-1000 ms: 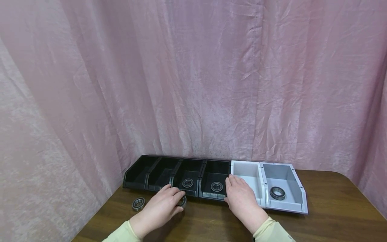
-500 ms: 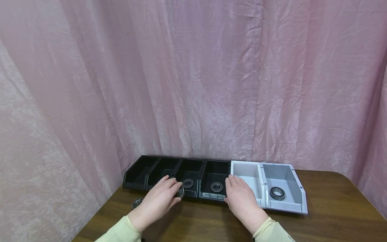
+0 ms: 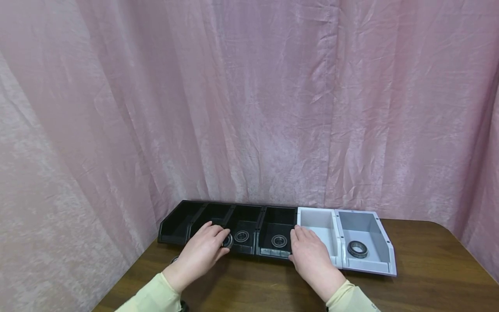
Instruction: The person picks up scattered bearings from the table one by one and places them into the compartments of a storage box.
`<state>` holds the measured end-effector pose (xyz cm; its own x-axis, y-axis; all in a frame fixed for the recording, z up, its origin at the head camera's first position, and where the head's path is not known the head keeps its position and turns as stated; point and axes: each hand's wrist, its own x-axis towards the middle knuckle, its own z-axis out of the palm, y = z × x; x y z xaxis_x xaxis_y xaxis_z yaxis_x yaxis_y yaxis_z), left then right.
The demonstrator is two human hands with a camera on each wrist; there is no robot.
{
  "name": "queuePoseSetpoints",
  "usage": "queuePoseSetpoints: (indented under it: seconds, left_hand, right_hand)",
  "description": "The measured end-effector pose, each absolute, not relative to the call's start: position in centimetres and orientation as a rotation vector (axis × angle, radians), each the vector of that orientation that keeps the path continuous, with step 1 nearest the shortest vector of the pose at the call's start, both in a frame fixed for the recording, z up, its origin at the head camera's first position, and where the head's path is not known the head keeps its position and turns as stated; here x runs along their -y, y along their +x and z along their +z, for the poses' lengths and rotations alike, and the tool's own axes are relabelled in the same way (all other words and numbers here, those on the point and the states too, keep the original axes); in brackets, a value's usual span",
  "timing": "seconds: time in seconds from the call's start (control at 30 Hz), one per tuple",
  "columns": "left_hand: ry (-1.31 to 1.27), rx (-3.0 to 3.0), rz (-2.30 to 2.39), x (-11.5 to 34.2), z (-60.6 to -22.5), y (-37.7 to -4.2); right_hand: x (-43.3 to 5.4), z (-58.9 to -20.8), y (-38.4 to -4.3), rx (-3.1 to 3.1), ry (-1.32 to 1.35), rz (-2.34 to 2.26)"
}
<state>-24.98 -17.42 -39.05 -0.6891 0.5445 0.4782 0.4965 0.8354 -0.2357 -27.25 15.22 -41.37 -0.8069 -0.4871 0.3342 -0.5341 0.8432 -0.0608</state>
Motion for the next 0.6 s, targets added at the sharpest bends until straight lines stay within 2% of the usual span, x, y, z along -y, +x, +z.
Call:
queuePoseSetpoints:
  seconds: [0.6]
  left_hand:
    - [-0.698,2.418,0.111,18.8,-38.8,-27.0]
  right_hand:
    - [-15.3,-41.4,-27.2,2.712,0.773,0.219]
